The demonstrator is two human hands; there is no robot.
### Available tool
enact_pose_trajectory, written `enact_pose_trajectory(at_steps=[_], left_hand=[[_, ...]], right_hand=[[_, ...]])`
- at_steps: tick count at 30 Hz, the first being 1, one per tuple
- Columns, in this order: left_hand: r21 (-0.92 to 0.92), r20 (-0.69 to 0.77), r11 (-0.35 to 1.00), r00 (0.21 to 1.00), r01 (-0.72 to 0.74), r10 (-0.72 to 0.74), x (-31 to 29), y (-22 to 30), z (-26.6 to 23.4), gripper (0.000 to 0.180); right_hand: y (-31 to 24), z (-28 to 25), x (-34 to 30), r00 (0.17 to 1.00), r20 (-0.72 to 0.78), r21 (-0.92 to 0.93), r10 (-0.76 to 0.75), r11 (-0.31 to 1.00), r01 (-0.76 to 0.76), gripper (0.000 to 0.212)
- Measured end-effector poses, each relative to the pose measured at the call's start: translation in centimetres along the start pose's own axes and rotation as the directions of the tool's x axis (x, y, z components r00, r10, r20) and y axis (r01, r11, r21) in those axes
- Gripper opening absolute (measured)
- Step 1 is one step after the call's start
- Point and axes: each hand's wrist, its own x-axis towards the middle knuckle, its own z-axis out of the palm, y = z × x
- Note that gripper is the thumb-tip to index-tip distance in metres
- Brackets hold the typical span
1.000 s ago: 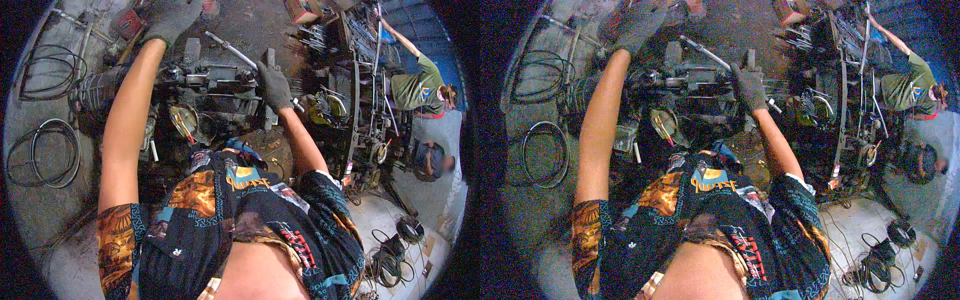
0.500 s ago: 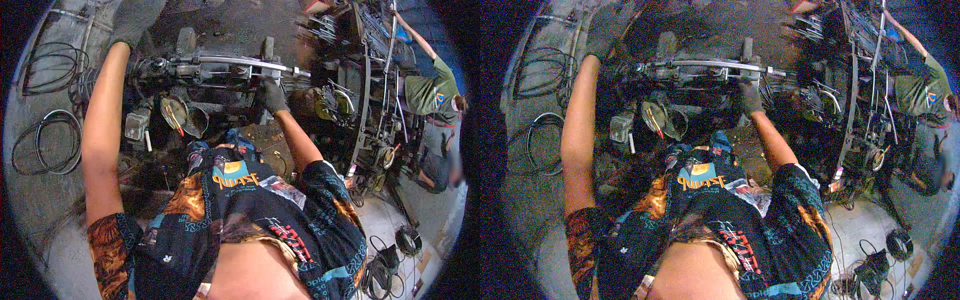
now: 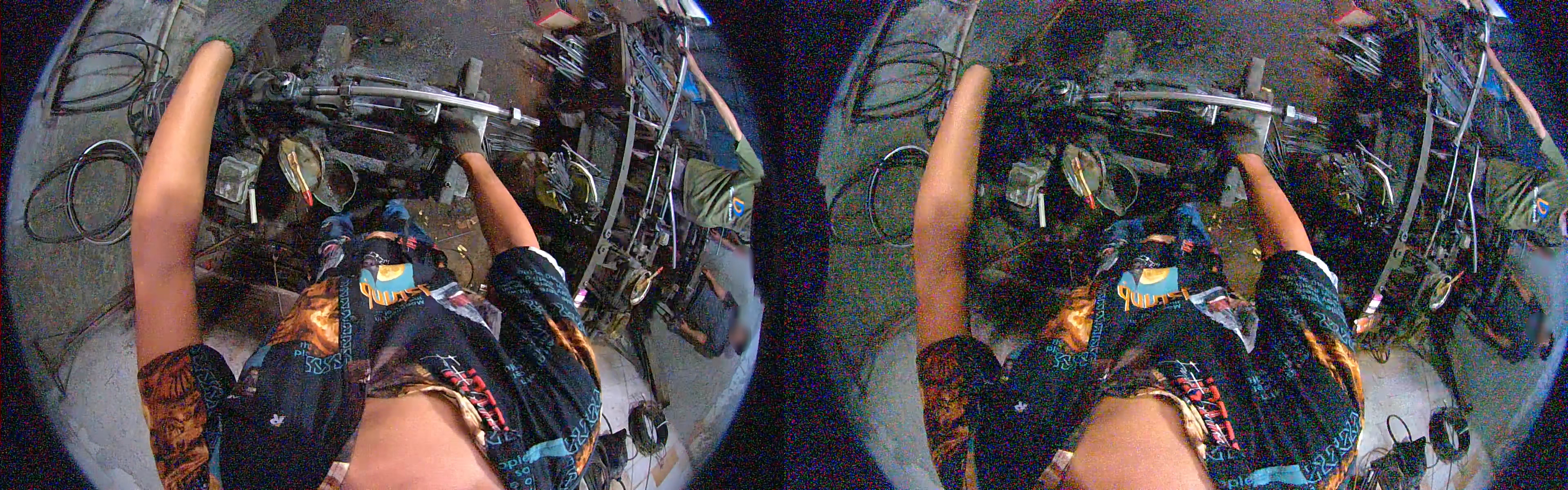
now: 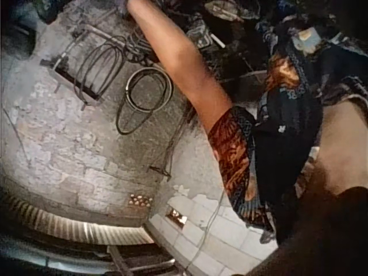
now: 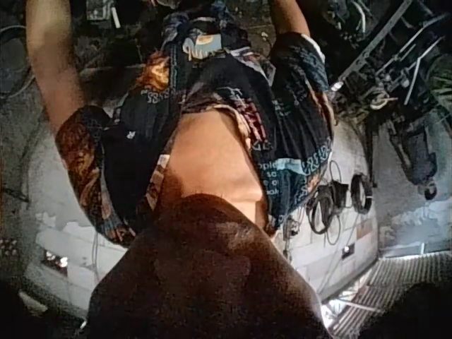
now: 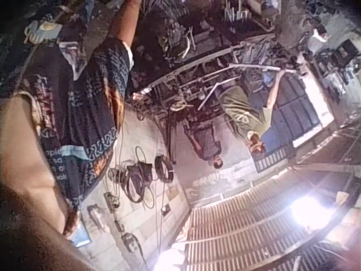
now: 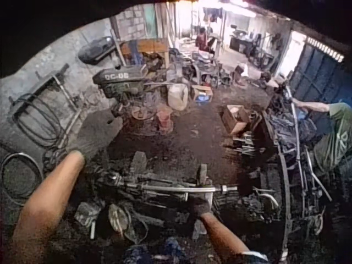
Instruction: Manually bending metal wires using a specialized mechanical bending jig on a fabrication floor.
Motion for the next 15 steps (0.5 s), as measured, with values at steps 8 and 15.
enact_pose_trajectory(at_steps=[8,15], left_hand=[[-0.114,-0.203,0.987,0.975,-0.114,0.089,-0.2,-1.0,1.2,0.045],[-0.077,-0.107,0.994,0.992,-0.073,0.065,-1.2,-1.2,-0.2,0.042]], right_hand=[[-2.6,-4.4,0.1,0.993,-0.105,0.041,0.055,0.998,-0.051,0.052],[-14.6,-7.5,2.3,0.985,-0.132,0.179,0.109,0.980,-0.085,0.066]])
